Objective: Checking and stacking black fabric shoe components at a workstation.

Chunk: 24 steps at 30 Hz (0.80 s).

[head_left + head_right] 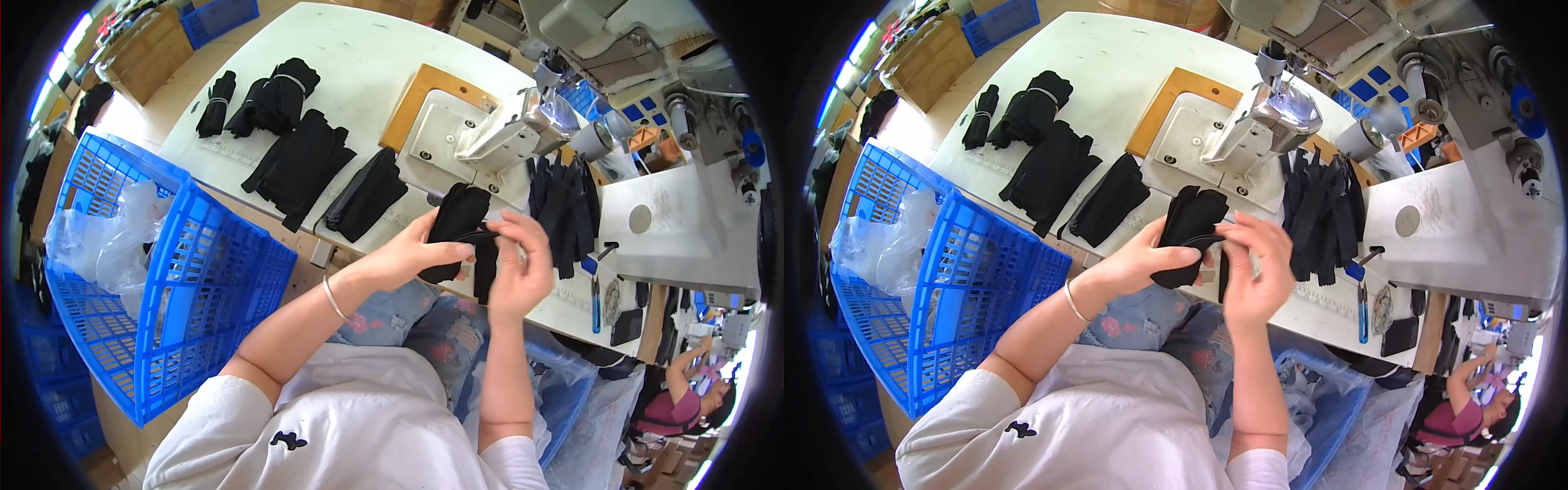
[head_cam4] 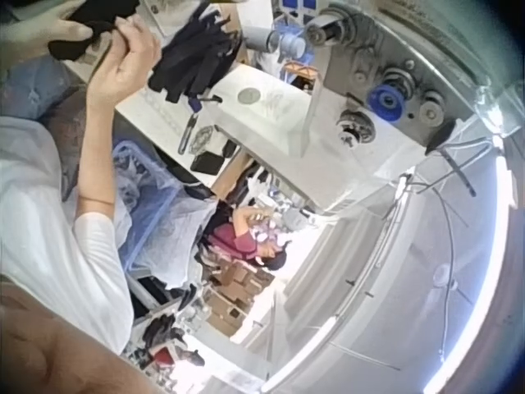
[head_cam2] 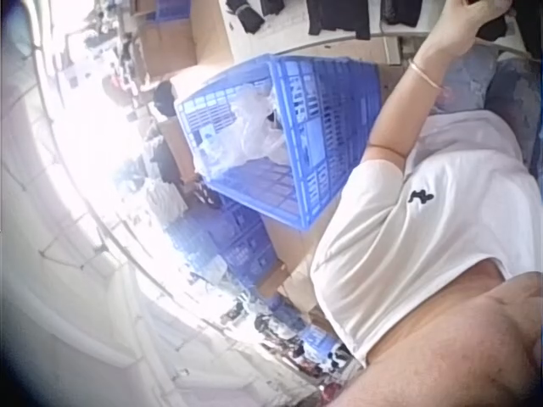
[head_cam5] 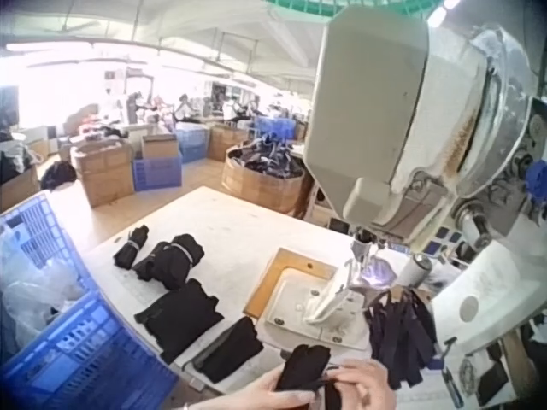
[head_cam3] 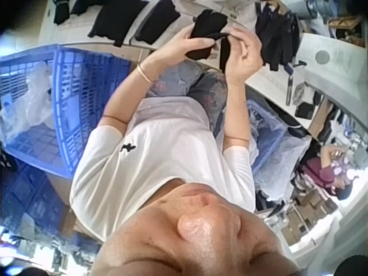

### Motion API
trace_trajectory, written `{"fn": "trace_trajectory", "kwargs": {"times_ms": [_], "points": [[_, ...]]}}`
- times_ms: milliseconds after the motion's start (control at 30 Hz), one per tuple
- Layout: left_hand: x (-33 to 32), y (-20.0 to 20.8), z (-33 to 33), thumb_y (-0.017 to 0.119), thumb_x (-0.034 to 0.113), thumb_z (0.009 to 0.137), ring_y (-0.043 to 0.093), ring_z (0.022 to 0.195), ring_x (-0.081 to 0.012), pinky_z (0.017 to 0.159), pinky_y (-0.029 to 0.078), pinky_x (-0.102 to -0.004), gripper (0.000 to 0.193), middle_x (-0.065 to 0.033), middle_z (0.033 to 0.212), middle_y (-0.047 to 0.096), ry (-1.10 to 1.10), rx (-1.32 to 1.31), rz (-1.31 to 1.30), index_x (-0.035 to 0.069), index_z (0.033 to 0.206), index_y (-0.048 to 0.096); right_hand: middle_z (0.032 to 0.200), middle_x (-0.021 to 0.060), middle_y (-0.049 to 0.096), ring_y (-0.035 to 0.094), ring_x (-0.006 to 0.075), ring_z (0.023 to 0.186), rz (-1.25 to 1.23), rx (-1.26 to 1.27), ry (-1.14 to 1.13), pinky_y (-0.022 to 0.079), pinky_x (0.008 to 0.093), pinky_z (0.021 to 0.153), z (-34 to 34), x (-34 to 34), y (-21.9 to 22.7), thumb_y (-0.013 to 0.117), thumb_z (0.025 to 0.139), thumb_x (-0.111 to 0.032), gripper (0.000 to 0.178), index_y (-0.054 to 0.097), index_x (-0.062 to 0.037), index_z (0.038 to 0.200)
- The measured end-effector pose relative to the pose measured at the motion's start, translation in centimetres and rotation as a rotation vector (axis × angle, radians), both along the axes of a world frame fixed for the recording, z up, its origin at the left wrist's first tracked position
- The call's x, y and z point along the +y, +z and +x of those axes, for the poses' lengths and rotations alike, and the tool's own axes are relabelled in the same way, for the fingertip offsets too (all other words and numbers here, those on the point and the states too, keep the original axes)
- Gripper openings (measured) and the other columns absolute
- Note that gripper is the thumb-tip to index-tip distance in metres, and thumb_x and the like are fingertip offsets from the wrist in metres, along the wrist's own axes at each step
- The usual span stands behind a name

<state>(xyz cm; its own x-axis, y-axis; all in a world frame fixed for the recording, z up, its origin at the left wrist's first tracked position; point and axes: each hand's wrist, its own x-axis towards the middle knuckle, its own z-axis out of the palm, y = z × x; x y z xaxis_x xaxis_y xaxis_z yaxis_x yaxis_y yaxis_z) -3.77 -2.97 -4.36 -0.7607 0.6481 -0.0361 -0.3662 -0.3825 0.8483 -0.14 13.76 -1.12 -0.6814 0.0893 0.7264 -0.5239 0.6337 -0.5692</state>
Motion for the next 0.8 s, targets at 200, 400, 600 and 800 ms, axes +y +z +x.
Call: {"fn": "trace_trajectory", "kwargs": {"times_ms": [200,400,600,800], "points": [[-0.3,0.7,-0.2,0.054,0.029,0.099,0.064,0.085,-0.0154,0.076,0.055,-0.0307,0.045,-0.0118,0.116,0.061,-0.065,-0.02,0.063,-0.002,0.131,0.047,0.08,-0.0013,0.062,0.056,0.0051,0.069,-0.766,-0.416,0.161,0.045,0.0199,0.063,-0.6,5.4,2.2,0.062,0.091,0.0,0.014,0.068,-0.001,0.104],[0.3,0.5,-0.1,0.056,0.027,0.099,0.063,0.088,-0.0156,0.077,0.056,-0.0329,0.043,-0.0121,0.118,0.061,-0.025,-0.033,0.106,-0.002,0.13,0.048,0.074,-0.0005,0.06,0.053,0.0073,0.068,-0.133,-0.833,0.074,0.043,0.0229,0.064,-0.6,7.9,0.5,0.062,0.085,0.002,0.019,0.069,-0.0011,0.102],[0.4,-0.2,-0.3,0.059,0.023,0.097,0.061,0.095,-0.0148,0.078,0.058,-0.0357,0.041,-0.012,0.118,0.06,-0.019,-0.102,0.154,-0.001,0.129,0.048,0.104,0.0079,0.063,0.057,0.0224,0.094,0.188,-0.433,-0.084,0.047,0.0328,0.08,-0.2,4.7,0.5,0.069,0.08,0.0,0.032,0.067,-0.0056,0.112],[0.5,0.0,0.2,0.06,0.021,0.098,0.059,0.09,-0.0106,0.071,0.057,-0.0291,0.037,-0.0048,0.106,0.058,0.038,-0.07,0.12,0.002,0.127,0.047,0.113,0.0056,0.06,0.054,0.0266,0.101,0.353,-0.102,0.016,0.047,0.0368,0.084,-0.5,-0.2,2.1,0.073,0.078,-0.004,0.045,0.066,-0.0114,0.122]]}}
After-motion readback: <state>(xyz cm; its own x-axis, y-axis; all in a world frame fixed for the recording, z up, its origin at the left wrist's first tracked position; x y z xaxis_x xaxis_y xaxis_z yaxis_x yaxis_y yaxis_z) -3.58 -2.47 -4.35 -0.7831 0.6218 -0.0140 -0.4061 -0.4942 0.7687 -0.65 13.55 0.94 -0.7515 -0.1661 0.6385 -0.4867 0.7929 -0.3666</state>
